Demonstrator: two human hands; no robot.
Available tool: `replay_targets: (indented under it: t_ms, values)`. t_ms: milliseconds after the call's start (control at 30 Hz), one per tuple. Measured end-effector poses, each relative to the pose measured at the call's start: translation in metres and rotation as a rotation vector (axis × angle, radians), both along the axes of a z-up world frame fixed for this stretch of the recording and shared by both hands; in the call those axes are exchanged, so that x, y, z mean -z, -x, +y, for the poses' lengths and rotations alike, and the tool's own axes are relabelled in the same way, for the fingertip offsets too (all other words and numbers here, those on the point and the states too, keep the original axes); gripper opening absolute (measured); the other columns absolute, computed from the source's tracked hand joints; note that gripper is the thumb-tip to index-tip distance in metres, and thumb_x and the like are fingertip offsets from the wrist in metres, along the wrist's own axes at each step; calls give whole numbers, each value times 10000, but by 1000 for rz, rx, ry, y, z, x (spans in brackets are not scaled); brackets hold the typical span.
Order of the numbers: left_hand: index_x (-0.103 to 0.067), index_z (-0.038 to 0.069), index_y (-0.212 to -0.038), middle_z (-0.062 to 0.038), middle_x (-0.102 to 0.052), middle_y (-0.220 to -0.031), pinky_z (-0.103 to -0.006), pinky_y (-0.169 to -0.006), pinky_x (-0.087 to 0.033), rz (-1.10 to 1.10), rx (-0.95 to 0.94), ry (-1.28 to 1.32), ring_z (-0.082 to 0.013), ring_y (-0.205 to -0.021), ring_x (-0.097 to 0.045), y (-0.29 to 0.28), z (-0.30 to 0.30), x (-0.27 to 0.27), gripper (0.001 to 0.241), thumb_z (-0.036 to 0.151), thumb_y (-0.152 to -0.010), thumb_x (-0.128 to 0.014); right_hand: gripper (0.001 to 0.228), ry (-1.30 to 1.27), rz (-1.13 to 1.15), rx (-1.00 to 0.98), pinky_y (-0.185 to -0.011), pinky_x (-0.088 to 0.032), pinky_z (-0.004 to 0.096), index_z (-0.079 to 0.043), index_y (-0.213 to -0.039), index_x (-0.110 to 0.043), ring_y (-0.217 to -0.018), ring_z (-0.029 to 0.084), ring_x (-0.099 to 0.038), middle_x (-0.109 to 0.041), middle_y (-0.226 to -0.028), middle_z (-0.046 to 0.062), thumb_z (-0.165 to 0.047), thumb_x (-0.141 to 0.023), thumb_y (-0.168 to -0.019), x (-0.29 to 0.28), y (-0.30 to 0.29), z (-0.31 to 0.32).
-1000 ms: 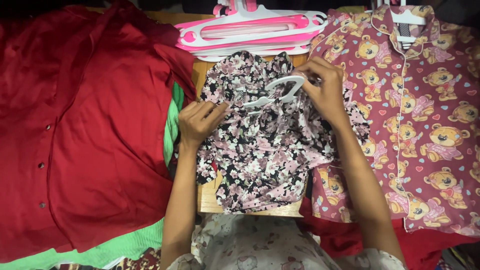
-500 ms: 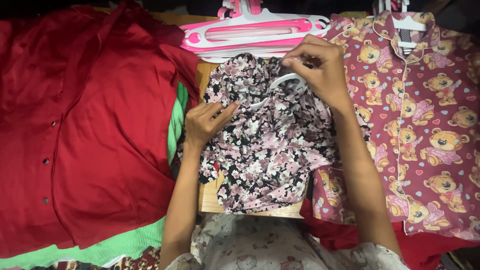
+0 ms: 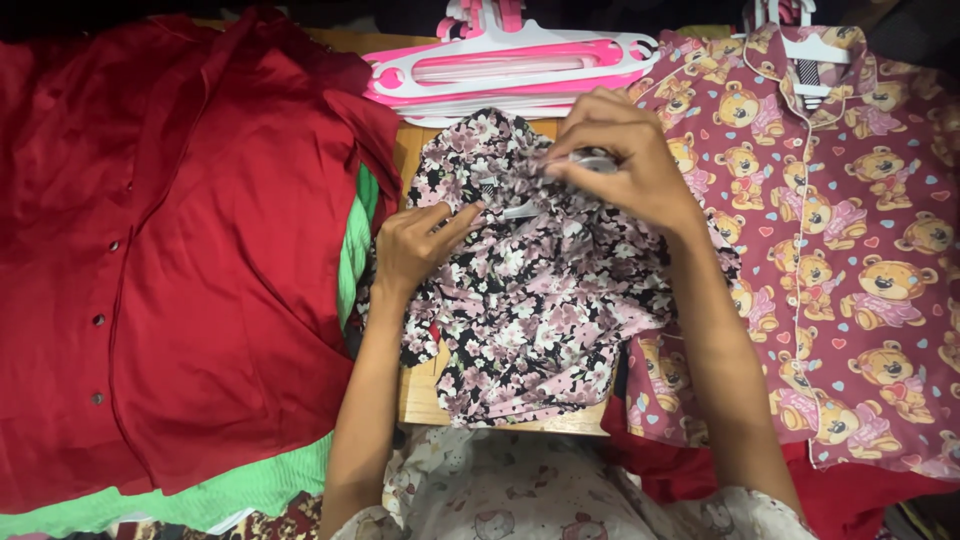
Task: The person handles a red shirt and a floral patterned garment on a wooden surface. They smooth the red shirt and then pick up the floral garment, placing it onto a white hanger and adjusting the fabric to hang it properly.
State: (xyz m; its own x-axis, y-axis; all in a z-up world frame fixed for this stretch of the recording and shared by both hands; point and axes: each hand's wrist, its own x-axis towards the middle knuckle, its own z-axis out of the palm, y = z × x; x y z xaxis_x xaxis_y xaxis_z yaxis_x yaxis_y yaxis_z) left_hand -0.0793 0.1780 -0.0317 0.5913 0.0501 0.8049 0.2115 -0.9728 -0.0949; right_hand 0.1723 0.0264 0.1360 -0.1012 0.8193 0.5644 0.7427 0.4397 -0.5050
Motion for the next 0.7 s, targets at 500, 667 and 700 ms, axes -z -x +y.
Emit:
replay_targets:
  t_ms: [500, 667, 700]
  values:
    - [-757, 199, -1209, 30, -752, -806, -235, -432, -504, 32, 8, 206, -66, -510, -576, 10, 2, -27, 309, 308, -934, -847, 229, -285, 536, 365, -715, -523, 239, -98, -1104, -557, -806, 120, -572, -579, -979, 32, -316, -626, -1112, 33, -63, -39]
    - [-763, 127, -1190, 1, -683, -772, -271, -431, -448, -9, -18, 294, -99, -540, -537, 11, 4, -29, 273, 278, -966, -801, 230, -265, 449, 463, -698, -486, 256, -104, -1092, -581, -818, 127, -544, -568, -986, 31, -331, -615, -1108, 51, -69, -59]
    - [-776, 118, -1187, -5, -699, -747, -246, -389, -429, -26, -30, 329, -85, -509, -522, 10, 6, -24, 280, 309, -981, -775, 193, -244, 428, 464, -659, -475, 254, -88, -1096, -592, -804, 131, -538, -568, -986, 43, -278, -612, -1120, 53, -69, -64]
